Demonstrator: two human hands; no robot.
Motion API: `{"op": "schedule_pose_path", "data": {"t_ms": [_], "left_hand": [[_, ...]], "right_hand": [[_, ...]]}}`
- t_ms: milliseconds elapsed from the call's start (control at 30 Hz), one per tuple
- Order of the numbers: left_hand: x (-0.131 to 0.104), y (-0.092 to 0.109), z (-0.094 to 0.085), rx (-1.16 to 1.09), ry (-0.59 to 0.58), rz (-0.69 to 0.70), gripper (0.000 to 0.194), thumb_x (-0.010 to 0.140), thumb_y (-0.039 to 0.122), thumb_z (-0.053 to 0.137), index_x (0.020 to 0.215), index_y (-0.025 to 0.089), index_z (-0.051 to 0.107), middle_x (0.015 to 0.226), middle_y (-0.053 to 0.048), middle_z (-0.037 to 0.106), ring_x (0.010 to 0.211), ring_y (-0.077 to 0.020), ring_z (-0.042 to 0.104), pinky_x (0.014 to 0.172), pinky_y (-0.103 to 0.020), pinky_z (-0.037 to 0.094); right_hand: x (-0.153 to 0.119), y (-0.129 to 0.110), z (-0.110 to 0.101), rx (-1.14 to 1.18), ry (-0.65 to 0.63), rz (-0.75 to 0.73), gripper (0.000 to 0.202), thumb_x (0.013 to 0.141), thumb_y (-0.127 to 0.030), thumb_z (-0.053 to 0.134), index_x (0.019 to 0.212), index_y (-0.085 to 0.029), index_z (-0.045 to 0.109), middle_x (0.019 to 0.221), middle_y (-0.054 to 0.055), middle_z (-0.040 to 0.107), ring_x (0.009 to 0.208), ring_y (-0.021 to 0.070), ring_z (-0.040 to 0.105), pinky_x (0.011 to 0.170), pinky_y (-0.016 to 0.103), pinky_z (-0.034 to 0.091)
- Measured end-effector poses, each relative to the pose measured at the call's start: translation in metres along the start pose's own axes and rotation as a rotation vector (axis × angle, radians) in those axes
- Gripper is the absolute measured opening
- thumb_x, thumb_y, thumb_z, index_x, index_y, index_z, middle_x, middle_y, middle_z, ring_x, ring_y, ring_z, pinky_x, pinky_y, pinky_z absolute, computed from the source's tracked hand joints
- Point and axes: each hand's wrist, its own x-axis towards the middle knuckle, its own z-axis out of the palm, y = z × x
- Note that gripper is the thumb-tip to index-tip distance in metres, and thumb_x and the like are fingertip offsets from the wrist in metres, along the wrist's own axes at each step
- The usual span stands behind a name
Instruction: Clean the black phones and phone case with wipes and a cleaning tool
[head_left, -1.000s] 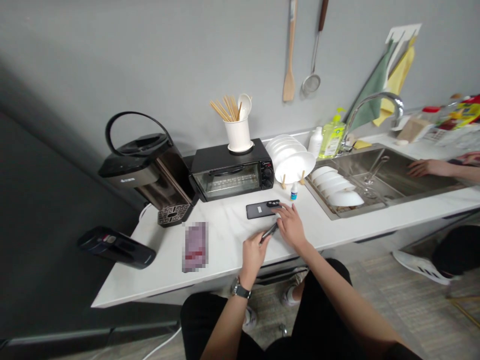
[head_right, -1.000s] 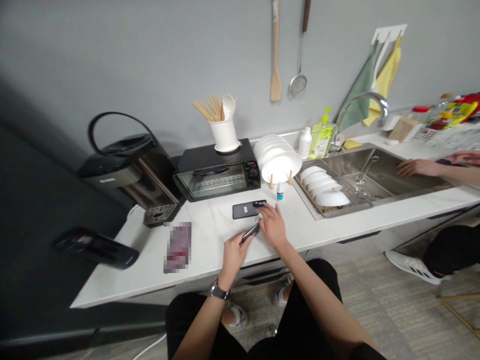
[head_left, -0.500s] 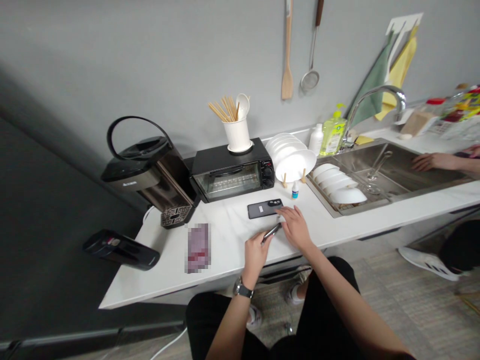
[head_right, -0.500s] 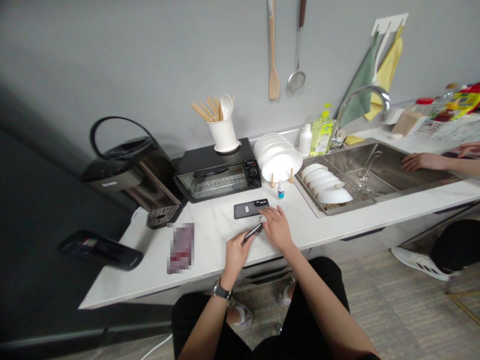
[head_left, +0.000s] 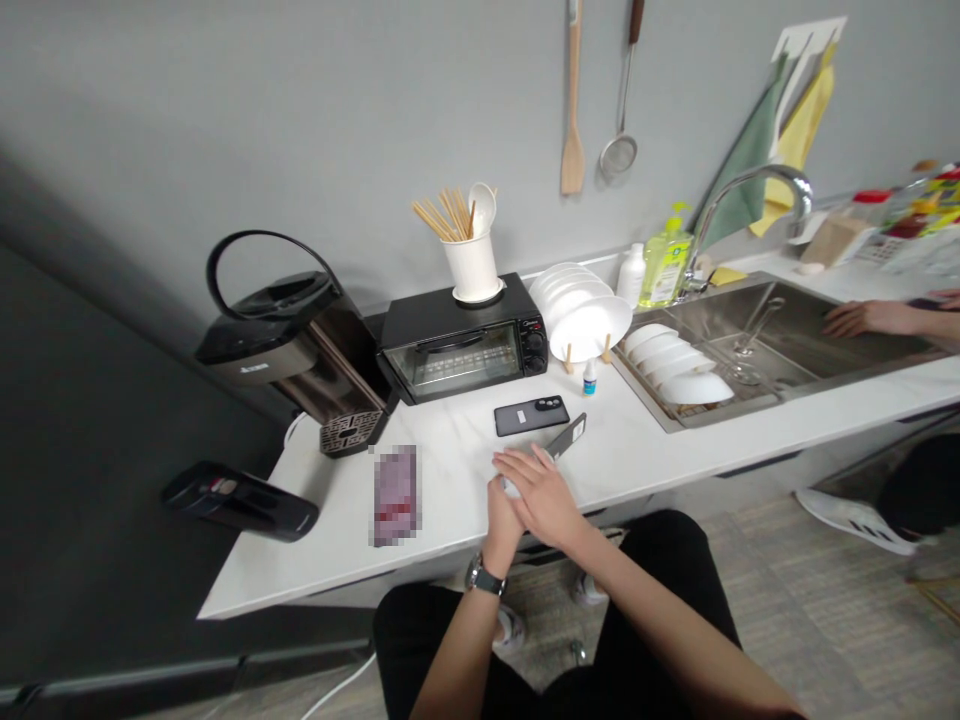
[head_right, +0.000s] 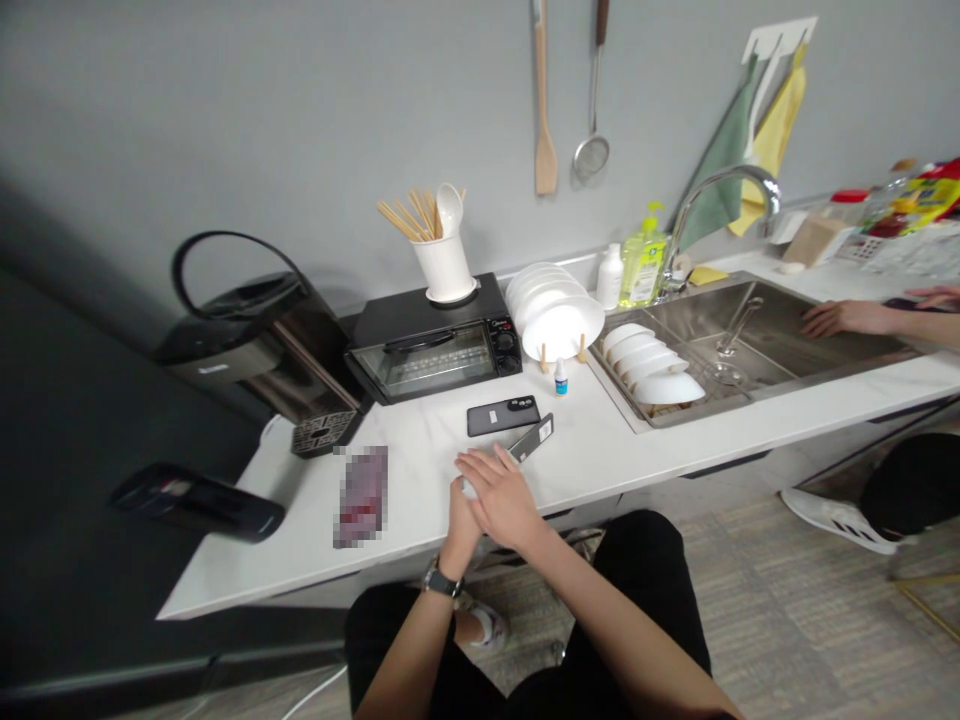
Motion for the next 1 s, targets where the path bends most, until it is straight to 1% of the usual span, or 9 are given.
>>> {"op": "schedule_pose_path", "data": {"t_ms": [100,233,300,400,567,633,700,800,1000], "left_hand": [[0.001,0.006,-0.001,0.004,-0.022,0.029,0.02,0.094,0.01,0.058,0.091,0.016,0.077,0.087,-0.01,0.079,0.08,-0.0223,0.074,0.08,-0.032,0.059],[0.003,0.017,-0.003,-0.041,-0.044,0.142,0.021,0.103,0.027,0.061,0.116,0.023,0.076,0.109,-0.007,0.08,0.098,-0.0209,0.076,0.092,-0.032,0.059],[0.003,0.018,-0.003,-0.034,-0.025,0.174,0.022,0.103,0.029,0.061,0.119,0.024,0.075,0.111,-0.007,0.08,0.1,-0.0214,0.077,0.093,-0.033,0.06],[0.002,0.016,-0.001,-0.027,-0.008,0.176,0.021,0.103,0.028,0.061,0.118,0.023,0.075,0.109,-0.006,0.08,0.098,-0.0215,0.077,0.091,-0.033,0.061],[-0.001,0.001,0.003,0.03,0.013,0.111,0.021,0.095,0.009,0.057,0.103,0.017,0.075,0.099,-0.011,0.08,0.087,-0.0239,0.077,0.083,-0.035,0.062],[-0.002,-0.005,0.004,0.061,0.045,0.079,0.024,0.089,0.004,0.055,0.098,0.014,0.074,0.095,-0.013,0.08,0.084,-0.0256,0.076,0.079,-0.036,0.063],[-0.003,-0.006,0.004,0.066,0.046,0.073,0.025,0.086,0.002,0.054,0.096,0.013,0.074,0.094,-0.014,0.08,0.083,-0.0259,0.076,0.078,-0.035,0.063],[0.0,0.0,0.002,0.05,0.011,0.099,0.022,0.091,0.005,0.057,0.095,0.015,0.076,0.09,-0.01,0.08,0.081,-0.023,0.076,0.078,-0.033,0.062],[0.004,0.02,-0.003,-0.062,-0.008,0.17,0.02,0.102,0.028,0.062,0.115,0.023,0.076,0.108,-0.006,0.081,0.096,-0.021,0.077,0.09,-0.032,0.061]], "right_hand": [[-0.002,0.033,-0.017,-0.053,0.076,0.08,0.053,0.094,-0.014,0.046,0.145,-0.018,0.058,0.146,0.01,0.064,0.139,0.0266,0.053,0.128,0.055,0.023],[-0.006,0.099,-0.052,-0.138,0.206,0.254,0.045,0.098,-0.017,0.041,0.134,-0.017,0.067,0.133,0.013,0.071,0.129,0.0296,0.06,0.122,0.057,0.033],[-0.006,0.115,-0.061,-0.159,0.225,0.298,0.044,0.099,-0.017,0.039,0.131,-0.017,0.068,0.131,0.013,0.071,0.13,0.0301,0.06,0.121,0.057,0.036],[-0.005,0.105,-0.056,-0.195,0.224,0.292,0.044,0.098,-0.016,0.04,0.134,-0.019,0.067,0.139,0.012,0.067,0.141,0.0323,0.051,0.124,0.064,0.028],[-0.007,0.029,-0.02,-0.113,0.048,0.115,0.052,0.094,-0.011,0.044,0.144,-0.02,0.058,0.152,0.01,0.059,0.151,0.0302,0.039,0.128,0.065,0.01],[-0.008,0.004,-0.009,-0.043,0.002,0.058,0.058,0.094,-0.013,0.046,0.151,-0.018,0.051,0.156,0.011,0.055,0.151,0.0278,0.041,0.13,0.061,0.01],[-0.01,-0.005,-0.006,-0.006,-0.003,0.044,0.06,0.095,-0.014,0.045,0.154,-0.018,0.047,0.158,0.011,0.054,0.15,0.0259,0.043,0.13,0.058,0.013],[-0.01,0.016,-0.016,-0.027,0.047,0.093,0.055,0.096,-0.013,0.043,0.15,-0.019,0.053,0.152,0.009,0.06,0.146,0.0254,0.047,0.129,0.057,0.018],[-0.002,0.1,-0.053,-0.134,0.24,0.291,0.048,0.099,-0.015,0.038,0.14,-0.021,0.063,0.142,0.01,0.067,0.14,0.0309,0.053,0.124,0.067,0.024]]}}
